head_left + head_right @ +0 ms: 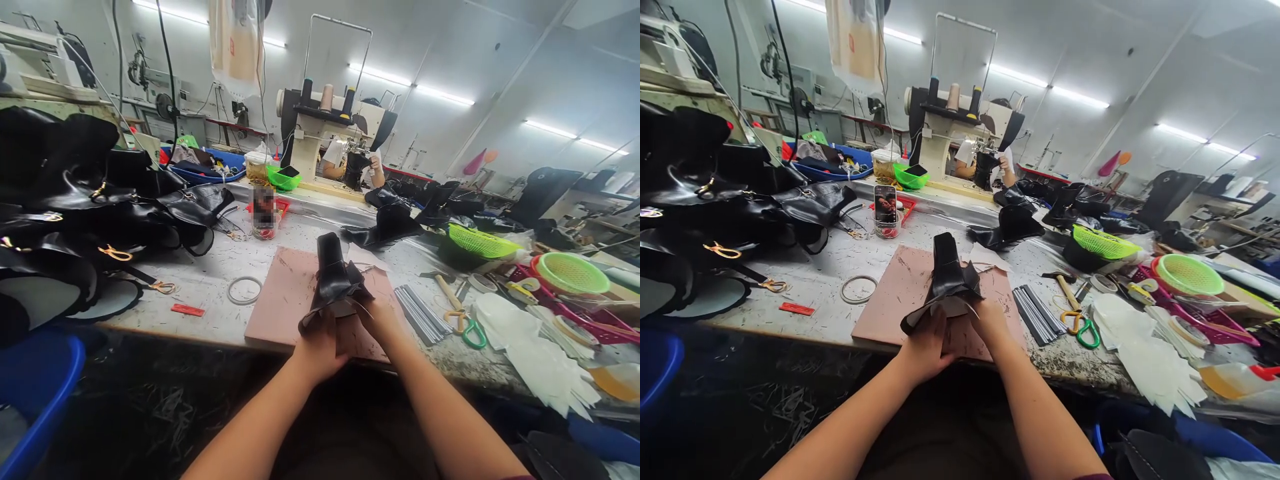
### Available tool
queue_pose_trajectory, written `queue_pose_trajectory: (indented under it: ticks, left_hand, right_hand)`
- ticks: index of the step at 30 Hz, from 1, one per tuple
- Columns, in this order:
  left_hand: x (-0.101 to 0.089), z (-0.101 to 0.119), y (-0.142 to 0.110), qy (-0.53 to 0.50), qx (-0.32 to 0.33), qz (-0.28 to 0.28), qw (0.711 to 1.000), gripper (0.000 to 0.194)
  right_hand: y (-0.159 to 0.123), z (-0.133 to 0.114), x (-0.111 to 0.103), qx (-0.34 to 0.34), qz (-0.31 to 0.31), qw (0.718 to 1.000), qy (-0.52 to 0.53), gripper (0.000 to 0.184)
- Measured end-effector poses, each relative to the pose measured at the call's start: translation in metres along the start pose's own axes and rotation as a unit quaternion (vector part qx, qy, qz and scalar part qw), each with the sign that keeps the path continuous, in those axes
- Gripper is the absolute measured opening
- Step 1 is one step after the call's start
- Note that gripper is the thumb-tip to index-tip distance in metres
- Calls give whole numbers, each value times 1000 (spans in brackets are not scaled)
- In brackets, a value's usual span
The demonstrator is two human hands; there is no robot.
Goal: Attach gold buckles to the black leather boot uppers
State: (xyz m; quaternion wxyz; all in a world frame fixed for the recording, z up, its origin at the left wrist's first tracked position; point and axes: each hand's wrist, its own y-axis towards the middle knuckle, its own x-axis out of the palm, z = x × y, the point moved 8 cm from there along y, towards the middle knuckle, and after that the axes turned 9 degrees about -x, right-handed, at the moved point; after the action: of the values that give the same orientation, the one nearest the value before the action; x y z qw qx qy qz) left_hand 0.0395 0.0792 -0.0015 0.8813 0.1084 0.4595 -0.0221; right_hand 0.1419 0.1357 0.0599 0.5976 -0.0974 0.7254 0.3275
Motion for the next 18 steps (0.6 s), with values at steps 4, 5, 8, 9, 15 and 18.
queue_pose_trajectory:
  ticks: [4,5,8,9,15,18]
  left_hand:
    - [2,1,1,14,-5,-8,1000,88]
    - [2,1,1,19,-7,-9,1000,88]
    - [-1,2,2,22,-13,7,1000,86]
    - [-2,3,1,26,-14,12,999,85]
    - [-10,15,4,71,-39,19,996,84]
    - [-12,30,16,64,-14,15,998,81]
  right_hand:
    - [-1,-4,-4,-7,9,1000,1,49]
    - [-1,-5,-5,-7,10,1000,0,49]
    - [-2,-4,-1,-7,2,1000,-5,47]
    - [-3,-3,1,-6,-4,1000,-5,45]
    - [-3,-7,1,-6,-24,1000,-6,38]
    - [1,-11,-1,-17,-33,999,-3,38]
